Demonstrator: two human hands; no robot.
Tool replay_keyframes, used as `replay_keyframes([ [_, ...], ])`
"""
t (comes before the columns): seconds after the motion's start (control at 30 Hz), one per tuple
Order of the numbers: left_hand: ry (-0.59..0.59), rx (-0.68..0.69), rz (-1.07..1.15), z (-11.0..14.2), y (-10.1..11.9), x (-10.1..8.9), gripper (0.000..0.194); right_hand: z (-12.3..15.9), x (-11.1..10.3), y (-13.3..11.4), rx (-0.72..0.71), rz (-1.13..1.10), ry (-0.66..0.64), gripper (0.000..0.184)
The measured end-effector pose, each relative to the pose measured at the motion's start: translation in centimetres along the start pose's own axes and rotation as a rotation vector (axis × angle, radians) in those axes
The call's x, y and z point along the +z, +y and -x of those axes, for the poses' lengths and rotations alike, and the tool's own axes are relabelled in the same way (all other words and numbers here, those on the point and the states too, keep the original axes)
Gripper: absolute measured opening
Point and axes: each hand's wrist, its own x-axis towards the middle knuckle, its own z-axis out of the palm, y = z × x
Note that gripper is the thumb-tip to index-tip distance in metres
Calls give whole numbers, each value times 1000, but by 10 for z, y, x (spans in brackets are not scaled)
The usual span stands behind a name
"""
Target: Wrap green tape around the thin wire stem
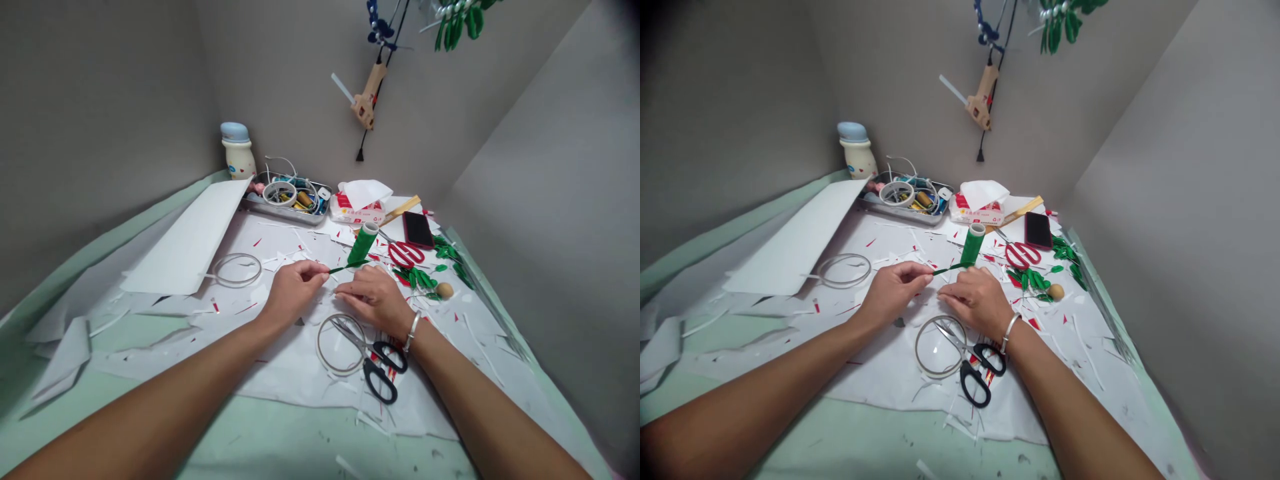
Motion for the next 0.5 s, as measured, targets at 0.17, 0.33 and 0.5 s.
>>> replay_keyframes([
  [0.17, 31, 211, -321, 3, -4, 0, 15, 0, -9, 3, 4, 29, 61, 19],
  [0.33, -203, 318, -383, 8, -5, 4, 20, 0, -11, 9, 56, -81, 129, 15],
  [0.5, -330, 191, -19, 6, -3, 5, 15, 0, -7, 15, 151, -269, 175, 19],
])
